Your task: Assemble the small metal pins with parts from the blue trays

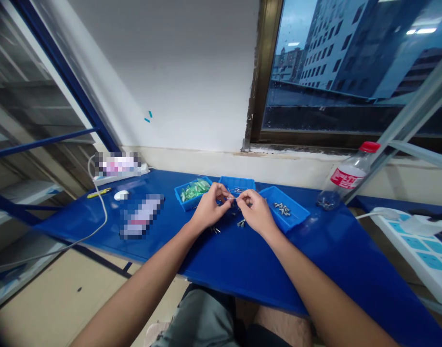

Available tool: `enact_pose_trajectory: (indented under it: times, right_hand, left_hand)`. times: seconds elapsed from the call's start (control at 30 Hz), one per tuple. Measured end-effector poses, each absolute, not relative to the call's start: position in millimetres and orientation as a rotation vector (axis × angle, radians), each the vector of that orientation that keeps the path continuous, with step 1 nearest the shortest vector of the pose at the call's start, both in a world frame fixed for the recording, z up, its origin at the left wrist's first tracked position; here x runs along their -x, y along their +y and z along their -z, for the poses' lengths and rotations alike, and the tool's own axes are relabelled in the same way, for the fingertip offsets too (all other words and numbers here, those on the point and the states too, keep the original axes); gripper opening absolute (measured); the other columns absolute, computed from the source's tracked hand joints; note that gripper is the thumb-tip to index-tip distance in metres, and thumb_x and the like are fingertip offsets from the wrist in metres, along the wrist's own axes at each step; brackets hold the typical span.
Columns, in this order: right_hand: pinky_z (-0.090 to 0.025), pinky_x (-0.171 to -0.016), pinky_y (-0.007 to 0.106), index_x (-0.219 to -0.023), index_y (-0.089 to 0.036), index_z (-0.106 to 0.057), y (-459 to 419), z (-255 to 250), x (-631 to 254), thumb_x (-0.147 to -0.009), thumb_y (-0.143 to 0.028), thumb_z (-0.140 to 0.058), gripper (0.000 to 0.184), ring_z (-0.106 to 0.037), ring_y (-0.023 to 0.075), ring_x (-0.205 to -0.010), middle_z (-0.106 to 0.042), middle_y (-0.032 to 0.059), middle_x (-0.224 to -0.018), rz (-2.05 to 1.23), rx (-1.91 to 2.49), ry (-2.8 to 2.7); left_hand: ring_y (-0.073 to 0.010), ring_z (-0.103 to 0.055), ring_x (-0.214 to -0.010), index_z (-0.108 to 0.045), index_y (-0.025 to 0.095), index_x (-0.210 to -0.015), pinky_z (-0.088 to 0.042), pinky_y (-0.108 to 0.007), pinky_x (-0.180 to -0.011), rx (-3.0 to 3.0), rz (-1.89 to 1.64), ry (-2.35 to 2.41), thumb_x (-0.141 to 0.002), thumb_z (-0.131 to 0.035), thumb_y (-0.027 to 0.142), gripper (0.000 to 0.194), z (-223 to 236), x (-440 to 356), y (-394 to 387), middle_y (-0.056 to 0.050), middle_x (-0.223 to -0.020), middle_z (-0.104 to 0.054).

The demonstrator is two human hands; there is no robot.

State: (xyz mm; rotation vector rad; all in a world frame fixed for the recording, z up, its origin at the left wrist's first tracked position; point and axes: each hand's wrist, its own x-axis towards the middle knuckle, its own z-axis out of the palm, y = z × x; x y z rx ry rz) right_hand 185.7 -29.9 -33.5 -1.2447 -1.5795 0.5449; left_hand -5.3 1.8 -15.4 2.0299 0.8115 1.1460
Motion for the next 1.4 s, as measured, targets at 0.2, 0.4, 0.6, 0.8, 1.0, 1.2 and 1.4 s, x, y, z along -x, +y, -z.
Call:
enact_pose_trajectory:
  times: [0.2, 0.4, 0.6, 0.8, 1.0, 1.2, 1.4]
  right_hand:
    - [-0.048, -0.064, 0.029, -0.086, -0.023, -0.067, -35.2, 32.3, -179.6, -0.1, -0.044, -0.055, 0.028, -0.061, 0.0184, -0.072, -0.066, 0.0031, -0.085, -0.515, 1.195, -1.721]
    - [-0.049, -0.061, 0.03, -0.09, -0.022, -0.071, -33.8, 37.8, -178.5, -0.095, -0.052, -0.063, 0.031, -0.062, 0.0181, -0.065, -0.069, 0.0028, -0.078, -0.718, 1.182, -1.587]
    - [-0.042, -0.05, 0.025, -0.091, -0.022, -0.066, -32.3, 31.4, -180.4, -0.089, -0.06, -0.069, 0.038, -0.056, 0.0124, -0.054, -0.069, 0.0009, -0.075, -0.92, 1.133, -1.281]
    - [-0.035, -0.043, 0.021, -0.094, -0.023, -0.062, -35.1, 25.4, -180.4, -0.086, -0.062, -0.07, 0.041, -0.052, 0.0099, -0.048, -0.065, -0.0031, -0.068, -1.014, 1.104, -1.077]
    - [-0.024, -0.037, 0.018, -0.092, -0.019, -0.067, -32.4, 21.9, -180.2, -0.078, -0.062, -0.079, 0.046, -0.047, 0.0072, -0.041, -0.061, -0.0037, -0.061, -1.217, 1.113, -1.021]
    - [-0.022, -0.034, 0.018, -0.085, -0.018, -0.067, -34.5, 18.0, -177.6, -0.075, -0.07, -0.081, 0.054, -0.046, 0.0077, -0.037, -0.06, -0.0027, -0.056, -1.223, 1.138, -1.015]
    - [-0.027, -0.037, 0.021, -0.085, -0.019, -0.068, -37.3, 12.3, -179.3, -0.08, -0.07, -0.078, 0.052, -0.044, 0.0079, -0.038, -0.059, -0.0031, -0.057, -1.066, 1.075, -1.028]
  left_hand:
    - [-0.0173, -0.074, -0.089, -0.049, 0.02, -0.111, -0.058, -0.031, -0.085, -1.69, -1.213, 0.736, -0.094, -0.072, 0.032, 0.031, 19.9, 3.5, 9.1, -0.007, -0.099, -0.076]
    - [-0.0203, -0.076, -0.096, -0.054, 0.018, -0.129, -0.059, -0.032, -0.087, -1.73, -1.178, 0.737, -0.095, -0.071, 0.03, 0.039, 18.7, 4.1, 7.0, -0.008, -0.105, -0.079]
    - [-0.0237, -0.075, -0.101, -0.072, 0.018, -0.108, -0.057, -0.036, -0.092, -2.27, -1.06, 0.932, -0.097, -0.064, 0.026, 0.016, 13.2, 13.4, 6.8, -0.008, -0.108, -0.079]
    - [-0.0275, -0.068, -0.122, -0.074, 0.02, -0.125, -0.049, -0.04, -0.111, -2.647, -0.762, 0.647, -0.1, -0.064, 0.033, 0.03, 10.1, 11.9, 0.5, -0.011, -0.13, -0.074]
    - [-0.0317, -0.064, -0.128, -0.076, 0.023, -0.122, -0.048, -0.041, -0.109, -2.761, -0.602, 0.565, -0.089, -0.076, 0.052, 0.044, 11.1, 5.2, -9.4, -0.011, -0.135, -0.071]
    - [-0.0289, -0.065, -0.122, -0.075, 0.025, -0.122, -0.047, -0.042, -0.106, -2.82, -0.52, 0.668, -0.095, -0.069, 0.039, 0.031, 15.6, 5.2, -7.2, -0.01, -0.129, -0.072]
    - [-0.0297, -0.062, -0.128, -0.073, 0.023, -0.125, -0.042, -0.045, -0.111, -2.886, -0.521, 0.601, -0.095, -0.069, 0.045, 0.037, 13.5, -4.7, -11.5, -0.011, -0.136, -0.069]
